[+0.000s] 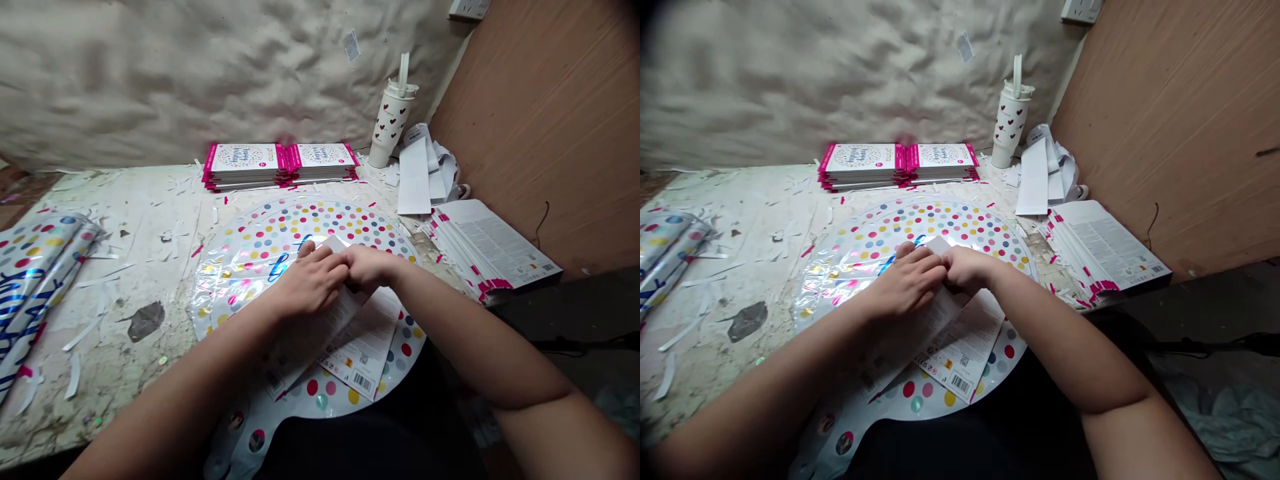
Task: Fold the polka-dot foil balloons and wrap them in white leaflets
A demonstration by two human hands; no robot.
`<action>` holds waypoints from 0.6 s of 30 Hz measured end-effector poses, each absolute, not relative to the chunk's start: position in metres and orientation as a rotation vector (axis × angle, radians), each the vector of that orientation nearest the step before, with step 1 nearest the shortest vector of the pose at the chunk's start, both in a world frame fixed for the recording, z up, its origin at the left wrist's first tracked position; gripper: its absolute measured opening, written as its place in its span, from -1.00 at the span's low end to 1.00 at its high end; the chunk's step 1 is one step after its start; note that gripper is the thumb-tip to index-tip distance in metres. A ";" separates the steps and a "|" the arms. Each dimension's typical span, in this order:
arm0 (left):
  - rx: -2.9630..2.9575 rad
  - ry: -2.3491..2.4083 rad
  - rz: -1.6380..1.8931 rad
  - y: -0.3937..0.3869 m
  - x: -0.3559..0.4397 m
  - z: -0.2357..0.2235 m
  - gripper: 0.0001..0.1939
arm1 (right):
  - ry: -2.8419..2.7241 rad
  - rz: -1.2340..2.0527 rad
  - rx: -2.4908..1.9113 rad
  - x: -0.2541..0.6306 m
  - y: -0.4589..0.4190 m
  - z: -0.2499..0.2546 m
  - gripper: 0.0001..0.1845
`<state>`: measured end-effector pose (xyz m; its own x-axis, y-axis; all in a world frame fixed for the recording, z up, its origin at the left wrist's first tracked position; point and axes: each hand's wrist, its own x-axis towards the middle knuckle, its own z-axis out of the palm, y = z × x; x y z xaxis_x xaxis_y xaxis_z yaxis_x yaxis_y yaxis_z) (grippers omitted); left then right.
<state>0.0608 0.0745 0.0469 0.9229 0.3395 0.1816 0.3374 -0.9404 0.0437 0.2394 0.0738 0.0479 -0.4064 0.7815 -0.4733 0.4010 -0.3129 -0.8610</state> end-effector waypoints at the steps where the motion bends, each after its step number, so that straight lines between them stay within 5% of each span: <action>1: 3.082 0.551 0.312 0.075 0.059 0.050 -0.87 | -1.654 1.770 -1.472 0.240 0.072 0.050 -0.92; 3: 3.103 0.653 0.370 0.075 0.054 0.057 -0.89 | -1.596 1.579 -1.439 0.244 0.065 0.056 -0.95; 6: 3.057 0.949 0.504 0.070 0.047 0.071 -0.89 | -1.341 1.198 -1.321 0.247 0.047 0.061 -0.58; 8: 3.001 1.100 0.656 0.063 0.044 0.080 -0.89 | -1.214 1.260 -1.156 0.240 0.033 0.058 -0.44; 10: 2.908 1.223 0.968 0.055 0.040 0.086 -0.88 | -1.137 1.471 -0.965 0.229 0.021 0.052 -0.55; 13: 2.437 1.300 1.492 0.044 0.031 0.086 -0.47 | -1.019 1.513 -0.800 0.215 0.011 0.048 -0.74; 15: 2.001 1.153 1.380 0.037 0.026 0.081 -0.28 | -0.991 1.485 -0.774 0.211 0.008 0.050 -0.70; 18: 1.431 0.885 0.999 0.027 0.024 0.073 -0.34 | -1.011 1.413 -0.778 0.209 0.008 0.057 -0.50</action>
